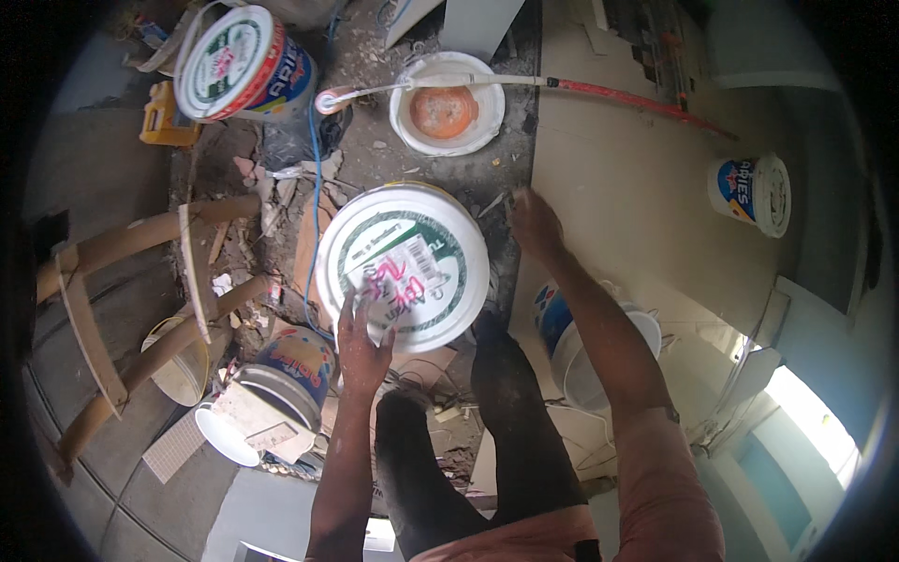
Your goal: The person moves paint buckets and a paint roller in a cluttered room, then pours a reddish liquid from one bucket into another and stirs the mixture with a stick. They handle several buckets and a paint roller while preparing the paint.
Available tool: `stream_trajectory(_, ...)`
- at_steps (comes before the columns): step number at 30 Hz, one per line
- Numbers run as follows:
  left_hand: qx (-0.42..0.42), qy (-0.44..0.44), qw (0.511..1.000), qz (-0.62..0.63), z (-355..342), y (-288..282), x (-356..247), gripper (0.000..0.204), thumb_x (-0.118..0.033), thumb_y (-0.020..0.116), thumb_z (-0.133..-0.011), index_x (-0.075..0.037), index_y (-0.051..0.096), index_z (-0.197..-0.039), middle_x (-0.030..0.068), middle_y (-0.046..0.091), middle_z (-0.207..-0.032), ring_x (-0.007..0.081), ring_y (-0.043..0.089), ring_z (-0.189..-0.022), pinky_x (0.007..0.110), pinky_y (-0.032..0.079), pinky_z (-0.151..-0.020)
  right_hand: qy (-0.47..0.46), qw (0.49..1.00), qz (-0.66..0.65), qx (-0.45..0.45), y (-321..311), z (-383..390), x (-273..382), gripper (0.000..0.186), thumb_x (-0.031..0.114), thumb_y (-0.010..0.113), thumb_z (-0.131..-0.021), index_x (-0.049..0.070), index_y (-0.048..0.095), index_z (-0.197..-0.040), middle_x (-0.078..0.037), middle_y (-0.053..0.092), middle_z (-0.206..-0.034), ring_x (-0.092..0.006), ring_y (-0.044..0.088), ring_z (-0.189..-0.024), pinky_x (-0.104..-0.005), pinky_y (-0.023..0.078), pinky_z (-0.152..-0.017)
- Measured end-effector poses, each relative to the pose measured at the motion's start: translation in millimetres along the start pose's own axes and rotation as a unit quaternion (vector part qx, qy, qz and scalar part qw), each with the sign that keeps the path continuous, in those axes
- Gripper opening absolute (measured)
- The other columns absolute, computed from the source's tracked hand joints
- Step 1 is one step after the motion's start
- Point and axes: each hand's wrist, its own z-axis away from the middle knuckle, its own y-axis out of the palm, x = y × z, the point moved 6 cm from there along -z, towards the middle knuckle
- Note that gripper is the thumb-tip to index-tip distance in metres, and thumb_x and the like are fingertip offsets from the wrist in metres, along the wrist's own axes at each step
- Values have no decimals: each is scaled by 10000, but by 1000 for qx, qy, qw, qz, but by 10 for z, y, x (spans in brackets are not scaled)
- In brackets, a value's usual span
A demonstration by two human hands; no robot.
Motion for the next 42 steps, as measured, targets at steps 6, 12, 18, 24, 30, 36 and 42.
stream_trajectory(6,14,-96,987,-131,-472,642,-100,717,-68,678,-636,-135,369,-1280,243,185,-1361,450,182,-1245,480,273,-986,-98,981,127,-106,208,-1817,89,379,148,516,-741,2,420,-1077,-206,487,-1012,-364,459,-988,-454,377,-848)
stream_trajectory(12,57,-121,978,-162,-565,773,-58,637,-162,671,-668,-98,417,-1249,259,138,-1373,473,124,-1254,506,252,-988,-263,911,272,-164,245,-2855,281,446,90,492,-720,25,387,-1148,-160,512,-1045,-325,484,-989,-458,412,-809)
stream_trajectory(18,67,-115,979,-157,-558,846,27,558,-216,603,-739,-93,401,-1244,299,144,-1346,530,157,-1213,596,243,-939,-288,870,394,-77,525,-3101,330,503,82,509,-714,5,351,-1185,-129,565,-927,-285,530,-926,-450,421,-762)
stream_trajectory(24,55,-86,981,-165,-586,745,-15,520,-135,570,-722,-24,419,-1208,348,184,-1301,547,200,-1183,528,284,-950,-325,892,307,-71,390,-2982,325,375,62,455,-759,-21,377,-1116,-176,550,-871,-335,538,-840,-437,426,-726)
stream_trajectory(30,44,-82,978,-185,-541,761,21,509,-148,546,-743,-41,415,-1223,326,170,-1310,541,225,-1171,547,325,-913,-365,907,208,1,-39,-1920,1043,315,132,452,-824,-11,389,-1098,-221,491,-963,-378,488,-931,-426,406,-790)
stream_trajectory(36,19,-91,982,-167,-503,701,-12,553,-141,619,-702,-81,436,-1221,281,202,-1326,497,217,-1201,523,337,-921,-444,882,136,75,-240,-772,1226,306,79,544,-758,26,444,-1042,-189,505,-954,-359,503,-892,-422,412,-791)
stream_trajectory(42,13,-159,982,101,-120,711,-18,511,-110,610,-730,-33,421,-1198,257,318,-1260,424,359,-1135,471,354,-902,-399,893,43,203,-175,116,1575,350,18,562,-672,30,471,-1010,-153,538,-914,-309,531,-886,-408,435,-772)
